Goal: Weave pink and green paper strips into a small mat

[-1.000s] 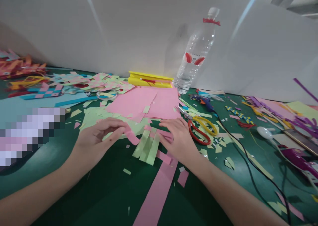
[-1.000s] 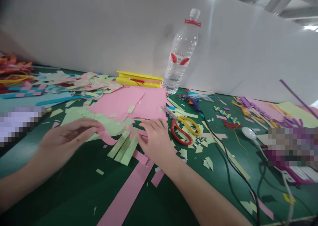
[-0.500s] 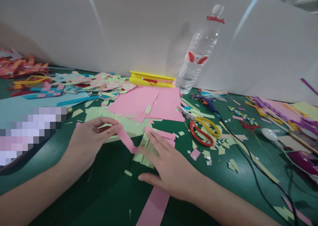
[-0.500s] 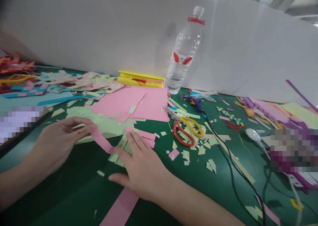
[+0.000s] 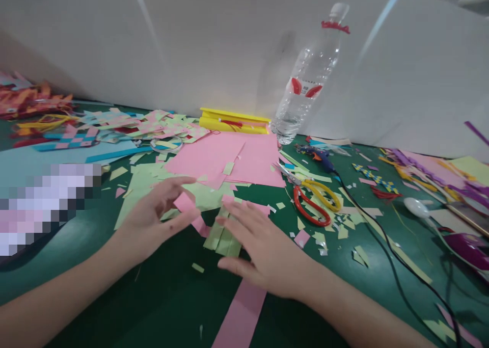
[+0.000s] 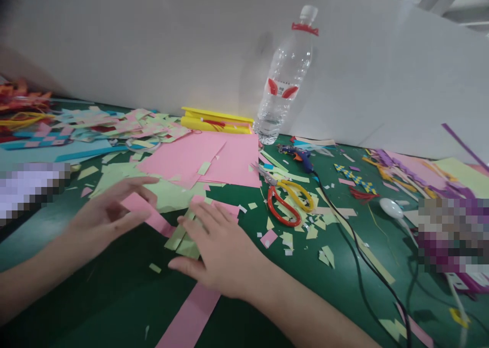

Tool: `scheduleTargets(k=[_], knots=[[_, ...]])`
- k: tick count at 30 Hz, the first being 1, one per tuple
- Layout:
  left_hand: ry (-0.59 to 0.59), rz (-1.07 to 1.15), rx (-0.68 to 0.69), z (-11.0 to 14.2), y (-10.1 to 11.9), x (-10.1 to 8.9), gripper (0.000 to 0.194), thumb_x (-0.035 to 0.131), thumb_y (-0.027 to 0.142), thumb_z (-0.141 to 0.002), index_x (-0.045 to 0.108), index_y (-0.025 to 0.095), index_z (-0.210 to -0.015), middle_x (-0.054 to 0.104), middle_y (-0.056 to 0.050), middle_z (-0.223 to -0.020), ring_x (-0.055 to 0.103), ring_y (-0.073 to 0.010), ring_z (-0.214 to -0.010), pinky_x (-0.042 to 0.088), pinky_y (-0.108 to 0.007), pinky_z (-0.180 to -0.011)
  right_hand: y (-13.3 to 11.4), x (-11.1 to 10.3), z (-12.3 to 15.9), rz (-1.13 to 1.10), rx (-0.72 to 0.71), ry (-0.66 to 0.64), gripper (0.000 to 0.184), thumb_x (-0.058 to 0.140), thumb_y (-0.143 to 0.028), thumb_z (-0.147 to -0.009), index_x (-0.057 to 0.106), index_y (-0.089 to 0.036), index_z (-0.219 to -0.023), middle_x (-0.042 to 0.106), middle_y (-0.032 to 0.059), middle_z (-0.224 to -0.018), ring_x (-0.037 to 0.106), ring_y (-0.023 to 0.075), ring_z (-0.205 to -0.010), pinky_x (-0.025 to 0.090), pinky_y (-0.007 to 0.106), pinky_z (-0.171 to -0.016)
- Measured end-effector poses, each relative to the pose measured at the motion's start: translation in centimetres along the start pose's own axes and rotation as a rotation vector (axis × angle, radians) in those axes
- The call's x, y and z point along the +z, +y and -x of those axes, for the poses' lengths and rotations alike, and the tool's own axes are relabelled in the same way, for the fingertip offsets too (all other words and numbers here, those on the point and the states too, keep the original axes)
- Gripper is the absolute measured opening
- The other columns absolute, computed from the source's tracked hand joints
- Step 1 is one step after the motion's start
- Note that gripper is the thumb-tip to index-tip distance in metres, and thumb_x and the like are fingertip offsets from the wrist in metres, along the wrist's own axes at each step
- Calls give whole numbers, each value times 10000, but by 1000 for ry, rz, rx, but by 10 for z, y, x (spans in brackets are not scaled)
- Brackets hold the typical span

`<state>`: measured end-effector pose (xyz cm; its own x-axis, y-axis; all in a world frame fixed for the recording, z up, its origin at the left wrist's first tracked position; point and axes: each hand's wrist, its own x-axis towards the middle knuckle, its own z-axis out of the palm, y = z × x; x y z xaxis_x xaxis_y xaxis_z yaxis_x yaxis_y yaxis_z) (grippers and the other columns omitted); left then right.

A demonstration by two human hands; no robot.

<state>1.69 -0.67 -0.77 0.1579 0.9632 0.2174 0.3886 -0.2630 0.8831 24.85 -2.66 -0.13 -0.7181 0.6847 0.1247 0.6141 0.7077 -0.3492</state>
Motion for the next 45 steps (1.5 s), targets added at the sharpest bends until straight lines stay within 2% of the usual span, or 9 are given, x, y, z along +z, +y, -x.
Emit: scheduleTargets(k=[2,5,10,14,25,30,36,42,45], knots=[[-88,-119,47,0,-3,4,383,640,435,-783,548,263,-1112,630,24,-782,591,-167,-715,487,-272,-673,6,-3,-1,-13,47,139,510,407,-469,-953,453,-160,-1356,461,121,-1435,366,242,-1367,245,488,-1158],[-167,-318,33,1,-10,9,385,606,504,-790,580,251,-1080,655,-4,-790,592,-191,-663,482,-310,-636,18,-4,-3,3,167,262,420,427,-376,-957,490,-157,-1310,550,122,-1346,469,254,-1281,331,508,-1105],[-236,-412,27,2,-10,12,299,501,487,-846,653,232,-878,677,-38,-768,608,-224,-683,466,-318,-588,32,0,-6,-17,212,255,323,465,-308,-939,555,-172,-1218,624,106,-1223,535,252,-1180,411,491,-1026],[-257,-342,30,2,-3,12,253,495,438,-856,593,222,-767,638,-7,-711,549,-167,-577,429,-264,-518,31,2,-7,-68,191,233,288,519,-270,-911,573,-173,-1177,642,90,-1182,557,237,-1131,376,491,-1052],[-245,-359,65,3,0,13,247,480,419,-860,544,221,-728,555,22,-618,488,-145,-536,372,-240,-489,26,4,-6,-112,77,179,298,553,-210,-883,562,-204,-1180,638,81,-1190,561,209,-1143,315,485,-1098],[-196,-342,30,3,-3,14,273,495,443,-842,485,222,-682,519,38,-586,471,-142,-524,346,-234,-474,25,5,-5,-104,51,161,334,557,-260,-890,538,-214,-1221,626,75,-1216,544,210,-1171,304,481,-1107],[-168,-285,-2,5,-5,12,288,533,467,-824,484,221,-681,501,50,-568,458,-133,-497,326,-224,-453,23,0,-5,-51,-1,147,428,594,-354,-873,512,-194,-1261,597,74,-1286,490,209,-1247,200,467,-1155],[-188,-234,2,9,1,18,296,567,451,-823,473,216,-668,508,48,-578,445,-119,-481,320,-218,-433,21,-2,-3,5,31,222,569,658,-577,-752,587,-178,-1151,640,95,-1203,552,254,-1136,307,457,-1055],[-224,-184,11,11,0,20,254,595,447,-809,502,219,-748,574,30,-685,517,-123,-526,403,-231,-485,20,-2,-3,18,42,216,575,663,-598,-735,603,-173,-1117,646,100,-1177,556,260,-1102,348,437,-988]])
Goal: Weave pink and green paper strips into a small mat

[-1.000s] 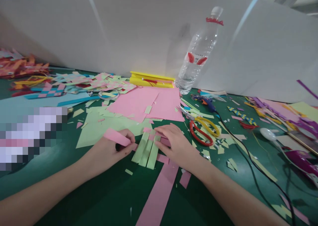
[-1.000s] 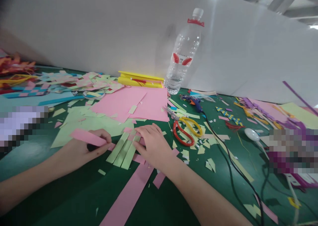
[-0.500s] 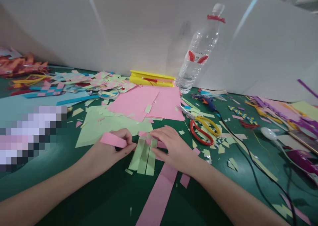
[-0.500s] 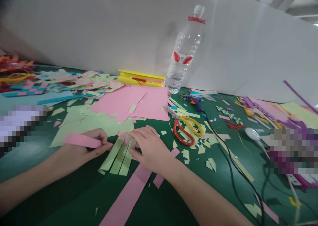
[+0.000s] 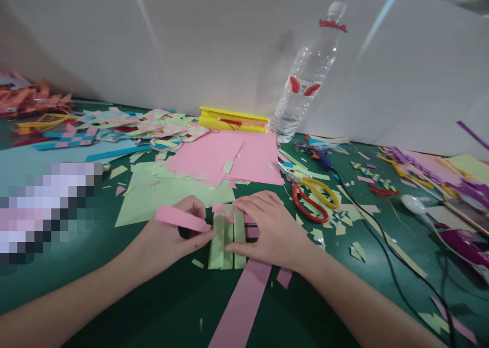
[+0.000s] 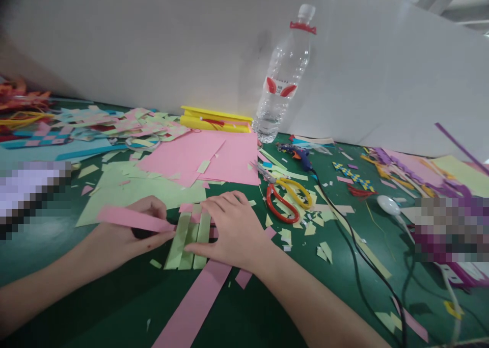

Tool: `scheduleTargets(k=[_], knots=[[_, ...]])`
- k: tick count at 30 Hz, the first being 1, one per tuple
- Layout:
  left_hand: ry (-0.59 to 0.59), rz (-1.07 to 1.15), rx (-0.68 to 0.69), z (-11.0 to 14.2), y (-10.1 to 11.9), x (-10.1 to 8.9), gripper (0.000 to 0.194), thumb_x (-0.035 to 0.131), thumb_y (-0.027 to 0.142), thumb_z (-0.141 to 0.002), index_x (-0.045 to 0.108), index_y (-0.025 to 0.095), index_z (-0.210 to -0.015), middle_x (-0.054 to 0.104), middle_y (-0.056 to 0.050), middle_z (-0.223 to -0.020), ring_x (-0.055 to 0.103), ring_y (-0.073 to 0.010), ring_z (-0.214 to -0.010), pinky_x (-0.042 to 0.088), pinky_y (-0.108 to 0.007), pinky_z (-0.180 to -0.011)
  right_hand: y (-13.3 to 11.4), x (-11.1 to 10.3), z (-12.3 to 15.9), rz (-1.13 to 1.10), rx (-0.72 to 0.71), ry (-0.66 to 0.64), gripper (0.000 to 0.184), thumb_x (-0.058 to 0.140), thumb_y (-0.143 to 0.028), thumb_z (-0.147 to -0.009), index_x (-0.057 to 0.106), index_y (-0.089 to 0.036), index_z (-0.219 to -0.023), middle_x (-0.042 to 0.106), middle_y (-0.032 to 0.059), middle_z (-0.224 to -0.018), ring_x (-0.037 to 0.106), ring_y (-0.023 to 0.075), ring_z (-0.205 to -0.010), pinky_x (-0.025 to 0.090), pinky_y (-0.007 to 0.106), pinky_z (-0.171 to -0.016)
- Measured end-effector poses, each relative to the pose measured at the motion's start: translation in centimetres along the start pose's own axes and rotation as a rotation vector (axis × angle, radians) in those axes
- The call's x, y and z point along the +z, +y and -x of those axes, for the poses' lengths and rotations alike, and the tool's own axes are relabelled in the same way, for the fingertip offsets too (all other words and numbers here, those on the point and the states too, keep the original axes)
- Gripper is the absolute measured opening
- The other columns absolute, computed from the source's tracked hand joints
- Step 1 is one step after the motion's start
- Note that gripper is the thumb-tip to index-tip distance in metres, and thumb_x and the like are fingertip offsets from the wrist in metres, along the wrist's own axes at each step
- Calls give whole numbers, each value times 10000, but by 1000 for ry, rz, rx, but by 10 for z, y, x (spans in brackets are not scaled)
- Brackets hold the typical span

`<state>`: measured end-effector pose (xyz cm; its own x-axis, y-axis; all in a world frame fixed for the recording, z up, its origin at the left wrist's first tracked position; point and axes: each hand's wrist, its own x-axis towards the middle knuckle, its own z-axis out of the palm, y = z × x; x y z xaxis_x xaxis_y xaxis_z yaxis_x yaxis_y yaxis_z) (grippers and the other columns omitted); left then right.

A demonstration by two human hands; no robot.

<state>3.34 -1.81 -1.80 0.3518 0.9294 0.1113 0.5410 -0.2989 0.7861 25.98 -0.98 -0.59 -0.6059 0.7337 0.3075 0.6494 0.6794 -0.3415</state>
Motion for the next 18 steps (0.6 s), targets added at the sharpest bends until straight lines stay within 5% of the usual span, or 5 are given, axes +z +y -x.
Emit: scheduleTargets(k=[5,12,18], knots=[[5,-144,73,0,-7,1,390,604,425,-795,494,244,-1123,590,33,-701,557,-161,-585,466,-284,-577,1,-1,-2,12,-10,-30,550,699,-579,-710,622,-178,-1079,669,77,-1102,562,253,-1060,328,429,-974],[-28,-361,285,-4,-10,-1,327,543,447,-880,538,248,-1140,583,-67,-1191,521,-265,-1120,437,-393,-924,5,6,-1,-41,-58,32,513,720,-554,-708,610,-222,-1084,669,42,-1104,571,231,-1063,292,417,-1006],[-89,-455,340,-3,-14,1,323,575,420,-874,550,269,-1159,583,-43,-1255,503,-255,-1180,382,-415,-987,7,11,0,-72,-50,-10,650,703,-564,-724,530,-179,-1218,644,81,-1196,545,237,-1151,209,453,-1107]])
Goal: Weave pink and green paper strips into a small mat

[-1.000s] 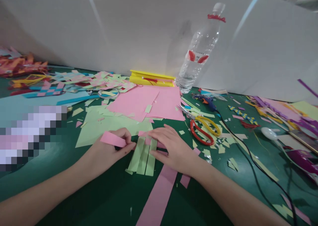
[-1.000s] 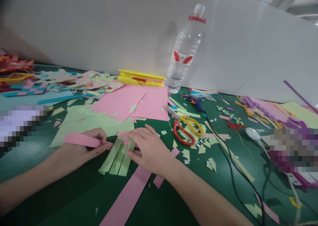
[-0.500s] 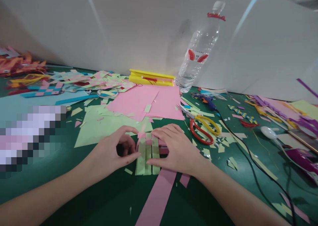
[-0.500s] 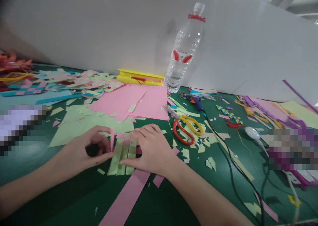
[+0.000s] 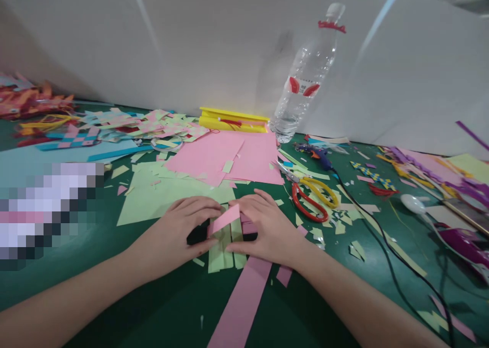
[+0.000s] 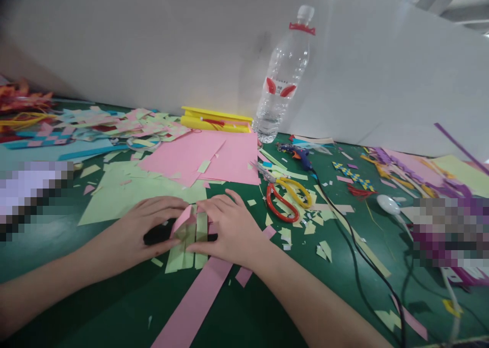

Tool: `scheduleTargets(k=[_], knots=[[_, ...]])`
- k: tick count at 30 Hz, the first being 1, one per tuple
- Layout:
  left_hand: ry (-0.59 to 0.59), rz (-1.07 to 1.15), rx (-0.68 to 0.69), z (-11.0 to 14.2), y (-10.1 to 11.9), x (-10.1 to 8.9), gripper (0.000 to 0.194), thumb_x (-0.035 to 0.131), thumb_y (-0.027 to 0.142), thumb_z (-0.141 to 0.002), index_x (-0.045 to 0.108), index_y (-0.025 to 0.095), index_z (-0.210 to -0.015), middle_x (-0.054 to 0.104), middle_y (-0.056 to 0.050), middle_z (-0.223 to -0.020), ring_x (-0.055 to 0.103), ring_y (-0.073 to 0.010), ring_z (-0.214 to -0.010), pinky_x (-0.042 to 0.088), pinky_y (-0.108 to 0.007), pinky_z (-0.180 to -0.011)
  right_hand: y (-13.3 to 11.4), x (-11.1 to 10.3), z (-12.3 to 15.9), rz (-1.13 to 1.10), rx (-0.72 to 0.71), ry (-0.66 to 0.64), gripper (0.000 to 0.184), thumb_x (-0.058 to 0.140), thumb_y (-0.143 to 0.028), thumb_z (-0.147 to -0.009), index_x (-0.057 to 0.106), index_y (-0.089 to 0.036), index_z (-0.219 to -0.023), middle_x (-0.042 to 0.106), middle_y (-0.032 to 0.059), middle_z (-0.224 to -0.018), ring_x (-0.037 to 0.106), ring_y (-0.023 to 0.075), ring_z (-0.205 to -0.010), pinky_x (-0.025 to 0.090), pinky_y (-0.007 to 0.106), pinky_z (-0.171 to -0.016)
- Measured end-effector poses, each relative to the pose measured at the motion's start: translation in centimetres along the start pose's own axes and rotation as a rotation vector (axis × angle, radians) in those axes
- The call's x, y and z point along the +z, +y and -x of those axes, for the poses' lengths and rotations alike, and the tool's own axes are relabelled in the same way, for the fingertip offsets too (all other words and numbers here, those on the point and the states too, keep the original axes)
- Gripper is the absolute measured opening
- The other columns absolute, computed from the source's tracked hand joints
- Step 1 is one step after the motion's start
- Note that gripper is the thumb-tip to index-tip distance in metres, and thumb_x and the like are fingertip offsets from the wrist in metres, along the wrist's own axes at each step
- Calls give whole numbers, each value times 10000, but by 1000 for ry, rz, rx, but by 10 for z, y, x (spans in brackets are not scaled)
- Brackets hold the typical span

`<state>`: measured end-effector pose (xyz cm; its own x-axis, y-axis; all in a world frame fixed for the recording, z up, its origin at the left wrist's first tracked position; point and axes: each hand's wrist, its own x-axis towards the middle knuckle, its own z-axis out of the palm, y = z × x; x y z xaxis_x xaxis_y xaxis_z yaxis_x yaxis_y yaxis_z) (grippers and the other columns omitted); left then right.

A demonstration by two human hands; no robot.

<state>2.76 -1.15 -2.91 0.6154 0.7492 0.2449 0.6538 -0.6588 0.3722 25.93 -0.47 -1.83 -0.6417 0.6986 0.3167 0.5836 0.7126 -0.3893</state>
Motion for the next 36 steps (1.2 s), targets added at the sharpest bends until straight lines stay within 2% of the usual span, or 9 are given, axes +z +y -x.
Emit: scheduleTargets(k=[6,10,12,15,18,21,25,29,36], knots=[[1,-31,8,1,-3,-2,299,573,410,-874,596,264,-1134,591,-47,-1239,509,-261,-1170,391,-428,-970,0,-2,0,-5,-44,6,626,628,-597,-778,526,-159,-1213,630,96,-1222,532,238,-1179,187,464,-1124],[-14,-47,25,1,-3,-7,263,582,381,-865,615,265,-1099,605,-39,-1228,512,-260,-1168,386,-425,-969,-3,-6,-1,10,-116,166,465,635,-510,-816,591,-157,-1115,694,77,-1072,597,209,-1006,306,420,-1019],[-15,-46,33,2,-3,-9,242,582,370,-864,618,267,-1079,613,-32,-1220,507,-258,-1176,384,-417,-971,-5,-6,-1,10,-157,193,373,640,-485,-823,635,-174,-1028,711,50,-976,601,189,-912,341,392,-941],[32,-22,33,2,-2,-10,243,570,388,-871,608,254,-1070,621,-39,-1203,515,-254,-1168,388,-411,-970,-7,-3,0,23,-193,126,379,651,-525,-802,666,-190,-978,694,35,-937,586,186,-895,329,380,-889],[76,3,40,1,1,-11,222,542,404,-892,604,236,-1023,648,-40,-1129,553,-242,-1105,395,-401,-952,-10,1,1,31,-123,-15,430,673,-557,-766,669,-186,-984,668,38,-948,567,205,-966,318,372,-868],[76,8,36,0,5,-13,169,495,363,-921,592,226,-938,672,-18,-1023,597,-209,-998,369,-403,-972,-13,2,1,-12,-42,-92,374,715,-502,-752,665,-205,-973,649,31,-1073,530,216,-1073,309,360,-872],[38,5,-12,-1,6,-12,164,494,342,-904,568,233,-1003,672,-4,-949,610,-208,-934,352,-412,-987,-15,0,-1,-51,10,-127,350,704,-484,-772,647,-193,-958,652,35,-1052,530,212,-1055,313,350,-862],[43,3,-28,0,3,-7,254,486,290,-881,531,234,-1125,664,-20,-1012,598,-220,-966,376,-402,-953,-17,0,-4,-46,41,-157,297,692,-433,-797,626,-172,-922,649,39,-961,543,203,-974,321,340,-831],[10,36,-64,1,1,-5,330,573,409,-861,534,250,-1149,654,-29,-1039,583,-242,-1009,381,-409,-939,-16,2,-6,-46,28,-127,206,690,-399,-804,650,-202,-847,656,21,-923,546,206,-955,319,334,-817]])
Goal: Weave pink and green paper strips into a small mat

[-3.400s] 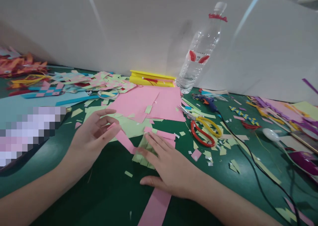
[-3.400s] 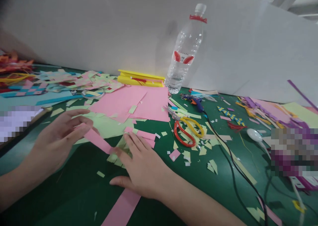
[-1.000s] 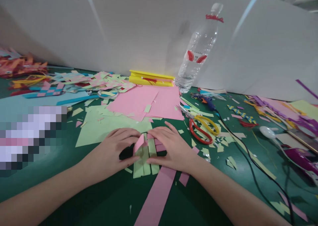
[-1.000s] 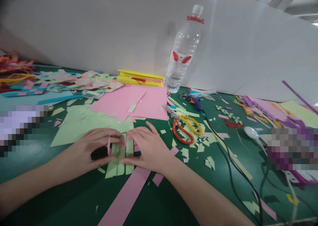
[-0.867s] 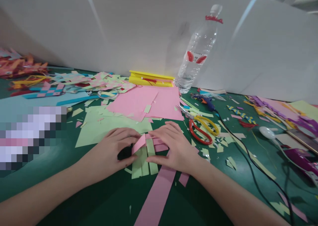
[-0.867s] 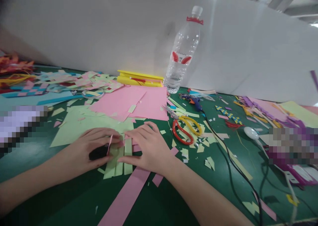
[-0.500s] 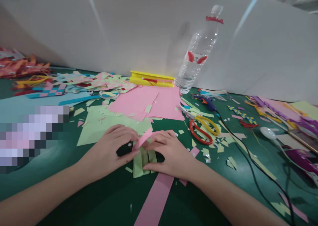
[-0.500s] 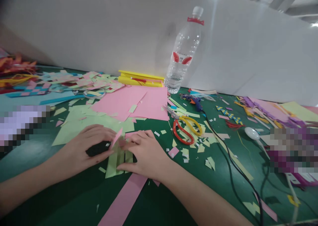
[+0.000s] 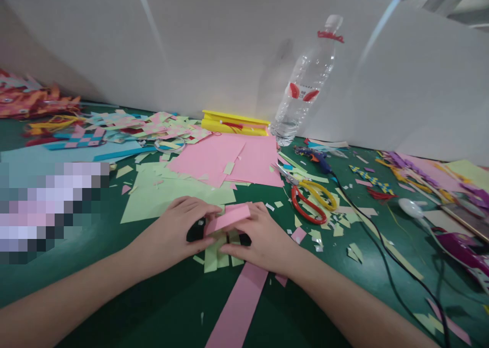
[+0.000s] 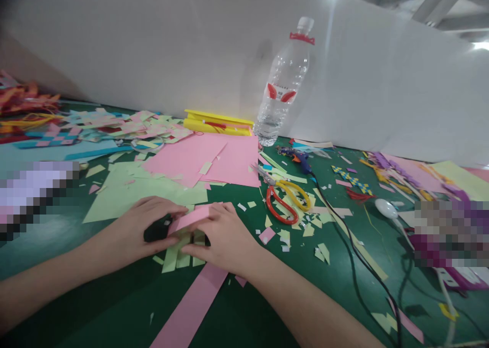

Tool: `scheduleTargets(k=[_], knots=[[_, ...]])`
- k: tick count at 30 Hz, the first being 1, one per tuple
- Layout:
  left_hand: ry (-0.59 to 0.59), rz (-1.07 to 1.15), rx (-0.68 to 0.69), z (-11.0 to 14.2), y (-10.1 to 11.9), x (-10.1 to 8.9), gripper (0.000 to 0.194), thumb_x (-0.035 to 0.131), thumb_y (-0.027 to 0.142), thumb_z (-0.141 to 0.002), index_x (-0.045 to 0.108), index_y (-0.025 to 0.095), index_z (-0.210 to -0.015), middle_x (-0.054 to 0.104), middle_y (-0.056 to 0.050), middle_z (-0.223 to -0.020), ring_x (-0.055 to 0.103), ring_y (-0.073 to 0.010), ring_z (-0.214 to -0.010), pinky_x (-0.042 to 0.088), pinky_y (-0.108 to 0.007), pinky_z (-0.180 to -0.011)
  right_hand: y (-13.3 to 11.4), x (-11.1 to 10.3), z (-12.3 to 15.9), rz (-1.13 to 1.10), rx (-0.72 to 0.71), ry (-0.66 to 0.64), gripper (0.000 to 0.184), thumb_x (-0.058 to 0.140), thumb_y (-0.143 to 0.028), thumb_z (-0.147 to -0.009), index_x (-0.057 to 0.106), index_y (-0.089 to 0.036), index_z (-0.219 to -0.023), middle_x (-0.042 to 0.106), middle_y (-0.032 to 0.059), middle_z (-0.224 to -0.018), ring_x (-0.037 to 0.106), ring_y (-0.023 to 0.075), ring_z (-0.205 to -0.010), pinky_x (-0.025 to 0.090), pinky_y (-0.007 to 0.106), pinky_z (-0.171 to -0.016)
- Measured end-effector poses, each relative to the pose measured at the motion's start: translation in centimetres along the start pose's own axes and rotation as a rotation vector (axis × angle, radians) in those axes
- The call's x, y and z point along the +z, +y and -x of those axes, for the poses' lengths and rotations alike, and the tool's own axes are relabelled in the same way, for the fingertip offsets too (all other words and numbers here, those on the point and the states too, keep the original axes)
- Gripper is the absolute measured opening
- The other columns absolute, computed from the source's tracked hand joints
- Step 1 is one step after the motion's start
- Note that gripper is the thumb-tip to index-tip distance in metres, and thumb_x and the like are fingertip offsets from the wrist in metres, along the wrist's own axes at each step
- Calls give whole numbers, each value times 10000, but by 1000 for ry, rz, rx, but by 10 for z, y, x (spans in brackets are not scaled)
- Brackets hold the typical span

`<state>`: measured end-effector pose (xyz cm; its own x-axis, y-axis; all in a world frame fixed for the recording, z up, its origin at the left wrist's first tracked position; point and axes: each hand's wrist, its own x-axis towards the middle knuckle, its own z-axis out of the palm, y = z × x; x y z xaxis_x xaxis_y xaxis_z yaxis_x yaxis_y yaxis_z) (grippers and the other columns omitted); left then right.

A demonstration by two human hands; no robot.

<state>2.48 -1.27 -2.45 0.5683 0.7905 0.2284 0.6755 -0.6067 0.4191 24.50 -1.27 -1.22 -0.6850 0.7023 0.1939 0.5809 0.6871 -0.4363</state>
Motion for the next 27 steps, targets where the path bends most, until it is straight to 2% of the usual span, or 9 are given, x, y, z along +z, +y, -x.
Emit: scheduleTargets(k=[4,10,13,20,23,27], knots=[[-26,36,0,0,-2,0,283,582,367,-857,539,255,-1113,656,-18,-1030,581,-240,-1009,383,-399,-929,2,1,1,16,-15,14,226,638,-421,-847,667,-207,-915,649,27,-891,550,195,-931,331,339,-825],[-19,20,12,-1,-5,1,223,596,343,-835,584,245,-1036,646,-28,-1117,556,-255,-1077,381,-402,-949,1,2,2,-65,-65,11,444,705,-528,-745,627,-210,-1045,640,49,-1076,526,218,-1095,314,366,-926],[-29,13,3,-1,-5,1,213,603,354,-837,600,245,-1020,652,-21,-1094,560,-255,-1074,380,-399,-956,1,3,2,-103,-22,-6,387,704,-503,-759,635,-226,-1020,635,38,-1079,520,218,-1100,325,360,-902],[-20,14,25,0,-7,2,260,590,353,-854,562,259,-1095,648,-25,-1134,561,-250,-1090,383,-386,-955,0,5,-2,-137,38,9,218,653,-401,-842,654,-220,-964,649,17,-960,546,193,-1005,334,340,-846],[-31,9,13,-1,-5,1,255,583,328,-851,562,263,-1096,646,-32,-1131,557,-256,-1097,388,-402,-955,-1,2,-7,-149,56,7,148,630,-349,-870,657,-210,-910,638,-5,-850,556,157,-875,337,307,-783],[-36,17,9,-1,-4,-1,258,582,335,-853,566,263,-1100,644,-30,-1123,552,-260,-1100,389,-419,-963,-2,0,-13,-153,96,10,228,558,-322,-916,606,-173,-749,572,-27,-684,487,121,-679,322,271,-677]])
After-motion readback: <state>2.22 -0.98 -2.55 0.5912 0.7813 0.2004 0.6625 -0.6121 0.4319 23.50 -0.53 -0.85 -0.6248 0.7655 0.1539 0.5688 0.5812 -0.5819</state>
